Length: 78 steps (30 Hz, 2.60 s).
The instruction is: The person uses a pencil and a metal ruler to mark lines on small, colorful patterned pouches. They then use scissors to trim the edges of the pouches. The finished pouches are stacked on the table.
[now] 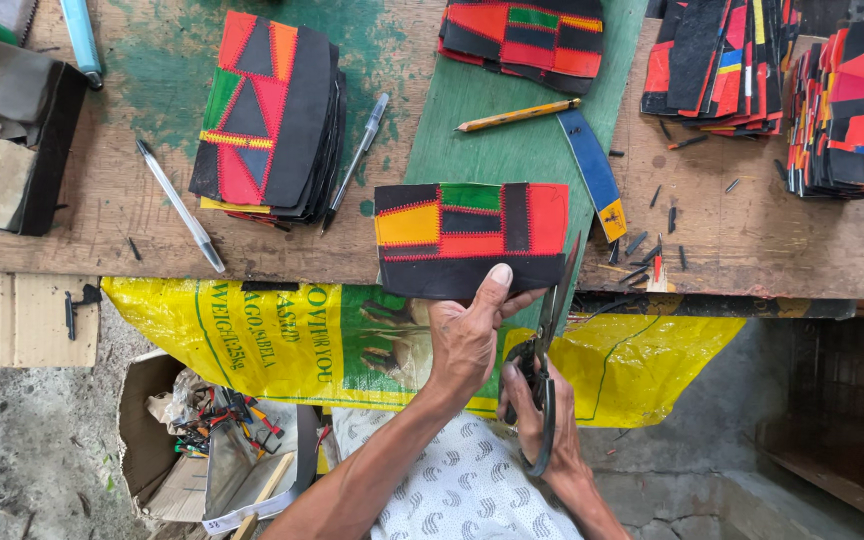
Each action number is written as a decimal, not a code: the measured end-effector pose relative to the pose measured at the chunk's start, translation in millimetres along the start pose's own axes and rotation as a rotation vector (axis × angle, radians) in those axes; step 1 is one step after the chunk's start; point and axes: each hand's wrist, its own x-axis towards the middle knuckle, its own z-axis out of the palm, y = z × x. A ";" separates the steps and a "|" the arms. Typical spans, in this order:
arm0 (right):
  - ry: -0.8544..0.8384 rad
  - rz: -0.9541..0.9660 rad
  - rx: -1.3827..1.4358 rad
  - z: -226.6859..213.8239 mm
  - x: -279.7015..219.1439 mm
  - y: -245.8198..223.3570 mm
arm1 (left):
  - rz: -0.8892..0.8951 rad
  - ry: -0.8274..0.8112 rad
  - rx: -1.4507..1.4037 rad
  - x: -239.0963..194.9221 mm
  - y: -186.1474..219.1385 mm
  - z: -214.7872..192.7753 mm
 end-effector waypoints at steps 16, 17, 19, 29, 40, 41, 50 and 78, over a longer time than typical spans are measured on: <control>0.512 -0.156 -0.740 -121.5 36.2 -1.4 | 0.544 -0.045 1.223 50.5 101.3 32.4; 0.521 -0.179 -0.748 -136.1 43.6 -2.2 | 0.743 -0.049 1.251 69.3 112.0 39.4; 0.540 -0.211 -0.770 -157.5 59.5 -3.1 | 0.869 -0.158 1.221 120.5 130.2 53.9; 0.372 -0.225 -0.864 -202.9 126.0 -6.6 | 0.405 -0.524 1.029 311.2 122.7 115.3; 0.131 -0.111 -0.922 -201.0 133.9 -47.6 | 0.344 -0.555 0.845 341.7 150.1 108.9; 0.130 -0.127 -0.968 -199.6 133.7 -57.2 | 0.340 -0.566 0.840 341.5 150.1 108.7; 0.257 -0.647 -0.732 -157.2 177.4 -114.8 | 0.440 -0.720 1.828 312.8 133.3 78.9; 0.167 -0.539 -0.242 -108.7 310.4 -119.9 | 0.444 -0.440 1.756 286.0 113.5 33.8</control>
